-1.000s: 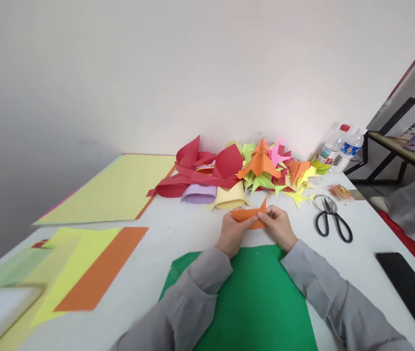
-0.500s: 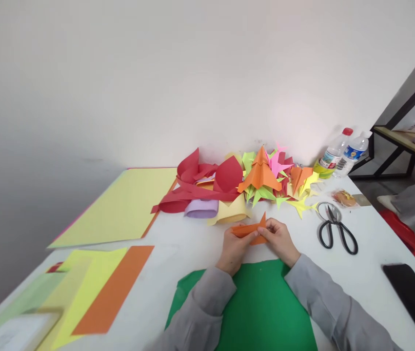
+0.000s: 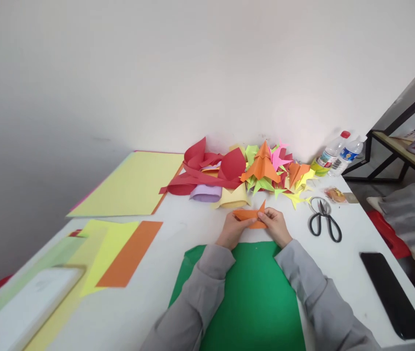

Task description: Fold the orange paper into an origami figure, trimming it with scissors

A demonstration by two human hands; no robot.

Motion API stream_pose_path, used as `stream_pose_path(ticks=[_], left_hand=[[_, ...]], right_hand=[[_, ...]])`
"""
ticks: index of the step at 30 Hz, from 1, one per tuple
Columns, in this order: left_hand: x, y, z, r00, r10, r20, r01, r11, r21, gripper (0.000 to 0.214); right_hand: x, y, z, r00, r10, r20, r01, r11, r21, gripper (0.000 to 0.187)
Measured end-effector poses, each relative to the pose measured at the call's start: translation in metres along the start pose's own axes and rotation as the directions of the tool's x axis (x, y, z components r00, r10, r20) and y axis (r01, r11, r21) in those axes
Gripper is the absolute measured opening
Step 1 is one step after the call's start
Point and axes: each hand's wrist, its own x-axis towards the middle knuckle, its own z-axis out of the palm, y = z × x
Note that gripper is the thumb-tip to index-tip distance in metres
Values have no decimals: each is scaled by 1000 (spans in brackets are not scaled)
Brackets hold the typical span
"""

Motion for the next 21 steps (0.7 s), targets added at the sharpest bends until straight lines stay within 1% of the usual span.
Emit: stream_pose_path(ticks=[3, 10, 14, 16, 21], left_hand=[[0, 0, 1, 1000, 20, -16, -20, 1000, -13, 30], [2, -1, 1, 1000, 20, -13, -20, 1000, -17, 33], [2, -1, 1, 1000, 21, -22, -21, 1000, -23, 30], [1, 0, 1, 1000, 11, -24, -12, 999, -44, 29], [0, 2, 1, 999, -3, -45, 1, 999, -49, 29]], right_hand=[[1, 2, -1, 999, -19, 36, 18, 1000, 12, 32], [5, 7, -2, 998, -52, 28, 52, 999, -11, 34], [3, 3, 0, 997, -55, 57, 56, 998, -15, 32], [2, 0, 2, 997, -63, 44, 64, 998, -15, 31], [2, -4, 4, 998, -27, 51, 25, 999, 38, 33]])
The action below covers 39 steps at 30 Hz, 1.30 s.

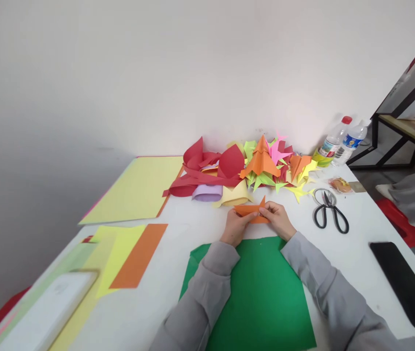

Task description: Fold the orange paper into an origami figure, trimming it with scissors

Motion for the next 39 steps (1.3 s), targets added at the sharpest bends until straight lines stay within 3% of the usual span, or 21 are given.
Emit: stream_pose_path(ticks=[9, 19, 32, 39], left_hand=[[0, -3, -2, 1000, 18, 8, -18, 1000, 7, 28], [1, -5, -3, 998, 50, -28, -49, 999, 22, 30], [0, -5, -4, 999, 51, 5, -51, 996, 71, 27], [-1, -5, -4, 997, 67, 48, -74, 987, 145, 24]], right_hand=[[1, 8, -3, 999, -34, 26, 34, 999, -29, 26], [1, 9, -1, 999, -47, -11, 46, 994, -101, 34], [0, 6, 0, 999, -49, 7, 49, 997, -63, 33], [0, 3, -1, 999, 41, 13, -42, 997, 69, 37]])
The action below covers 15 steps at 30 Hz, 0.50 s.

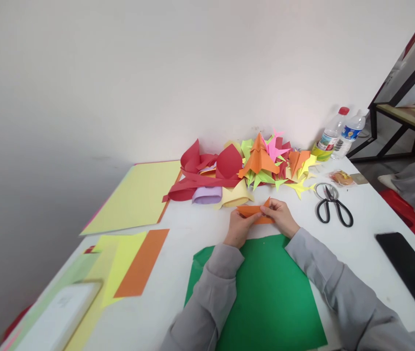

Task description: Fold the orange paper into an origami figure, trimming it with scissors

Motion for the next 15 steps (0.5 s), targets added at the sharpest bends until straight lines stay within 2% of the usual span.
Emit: stream_pose_path(ticks=[9, 15], left_hand=[[-1, 4, 1, 1000, -19, 6, 18, 1000, 18, 25], [-1, 8, 0, 999, -10, 38, 8, 999, 47, 29]], right_hand=[[2, 2, 1, 998, 62, -26, -60, 996, 68, 36], [2, 5, -1, 998, 16, -64, -15, 1000, 6, 41]])
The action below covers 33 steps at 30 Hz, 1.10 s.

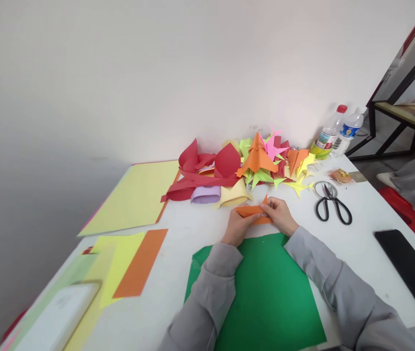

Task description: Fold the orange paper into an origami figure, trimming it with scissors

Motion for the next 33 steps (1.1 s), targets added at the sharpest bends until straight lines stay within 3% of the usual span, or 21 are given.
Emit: stream_pose_path(ticks=[14, 22, 33], left_hand=[[1, -4, -1, 1000, 18, -22, -18, 1000, -6, 30], [1, -5, 1, 996, 62, -59, -60, 998, 31, 25], [-1, -3, 4, 999, 27, -34, -26, 999, 41, 25]], right_hand=[[-1, -5, 1, 1000, -1, 19, 1, 1000, -22, 38], [-2, -7, 1, 996, -83, 32, 86, 991, -99, 39], [-1, -6, -1, 998, -66, 18, 67, 993, -96, 37]])
